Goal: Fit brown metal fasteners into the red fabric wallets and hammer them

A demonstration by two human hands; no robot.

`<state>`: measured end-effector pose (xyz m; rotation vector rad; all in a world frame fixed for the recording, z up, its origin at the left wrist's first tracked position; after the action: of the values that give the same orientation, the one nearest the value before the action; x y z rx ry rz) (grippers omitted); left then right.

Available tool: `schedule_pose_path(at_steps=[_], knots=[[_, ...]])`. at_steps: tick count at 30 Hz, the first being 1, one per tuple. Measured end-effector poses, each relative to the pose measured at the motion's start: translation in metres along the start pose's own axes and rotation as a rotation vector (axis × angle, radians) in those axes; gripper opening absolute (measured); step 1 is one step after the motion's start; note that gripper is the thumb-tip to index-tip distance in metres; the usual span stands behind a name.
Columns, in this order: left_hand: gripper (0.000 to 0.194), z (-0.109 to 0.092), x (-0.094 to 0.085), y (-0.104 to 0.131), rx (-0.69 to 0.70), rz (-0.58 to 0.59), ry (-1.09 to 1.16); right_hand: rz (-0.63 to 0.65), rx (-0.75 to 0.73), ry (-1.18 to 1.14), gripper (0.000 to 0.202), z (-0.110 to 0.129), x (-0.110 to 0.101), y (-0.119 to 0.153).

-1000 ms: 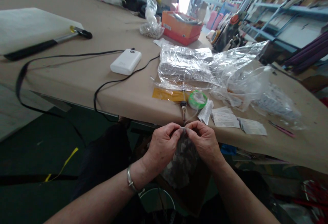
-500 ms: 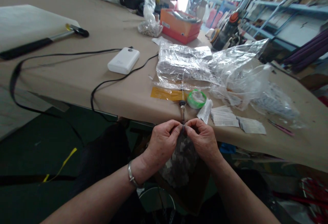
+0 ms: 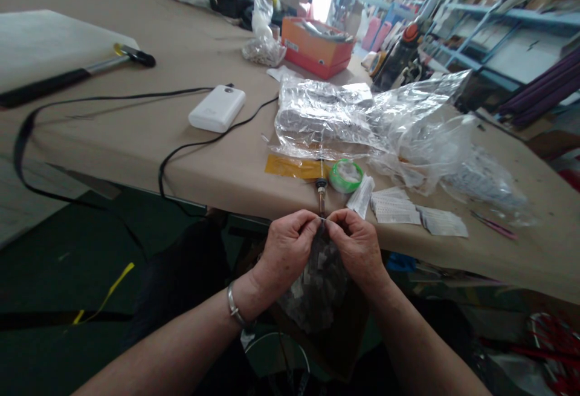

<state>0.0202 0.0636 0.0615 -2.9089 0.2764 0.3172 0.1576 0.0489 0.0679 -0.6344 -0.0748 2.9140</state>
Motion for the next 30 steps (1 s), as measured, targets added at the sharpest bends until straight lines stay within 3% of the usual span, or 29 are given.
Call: schedule_pose_path(at_steps=[6, 9, 11, 13, 16, 20, 25, 27, 30], knots=[[0.020, 0.006, -0.001, 0.014, -0.050, 0.059, 0.025, 0.062, -0.127, 0.098, 0.021, 0.004, -0.020, 0.023], [0.019, 0.021, -0.004, 0.020, -0.065, 0.056, -0.028, -0.070, -0.363, 0.373, 0.009, 0.012, -0.046, 0.026], [0.024, 0.033, -0.006, 0.022, -0.074, 0.021, -0.087, -0.181, -0.513, 0.594, 0.012, 0.012, -0.061, 0.023], [0.029, 0.042, -0.006, 0.024, -0.088, 0.000, -0.120, -0.229, -0.569, 0.818, 0.028, 0.005, -0.067, 0.017], [0.025, 0.047, -0.002, 0.028, -0.127, 0.057, -0.111, -0.197, -0.540, 1.045, 0.042, -0.012, -0.067, 0.011], [0.019, 0.040, 0.010, 0.032, -0.168, 0.143, -0.041, -0.245, -0.580, 1.045, 0.026, -0.022, -0.066, 0.012], [0.015, 0.021, 0.032, 0.027, -0.233, 0.203, 0.129, -0.284, -0.706, 0.927, 0.010, -0.013, -0.074, 0.011], [0.015, 0.013, 0.043, 0.025, -0.334, 0.233, 0.264, -0.297, -0.760, 0.877, 0.009, -0.006, -0.078, 0.014], [0.021, 0.002, 0.062, 0.024, -0.607, 0.255, 0.667, -0.259, -0.835, 0.815, 0.012, 0.003, -0.079, 0.029]])
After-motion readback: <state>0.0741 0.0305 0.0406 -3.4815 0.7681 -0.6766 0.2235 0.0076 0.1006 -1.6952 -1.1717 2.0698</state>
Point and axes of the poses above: each hand's wrist, its own y-axis away from the middle knuckle, its own x-axis out of the palm, z = x × y, the point moved 4 cm from there along -y, towards the middle knuckle, and after that the axes turned 2 degrees about x, right-handed, at the moved point
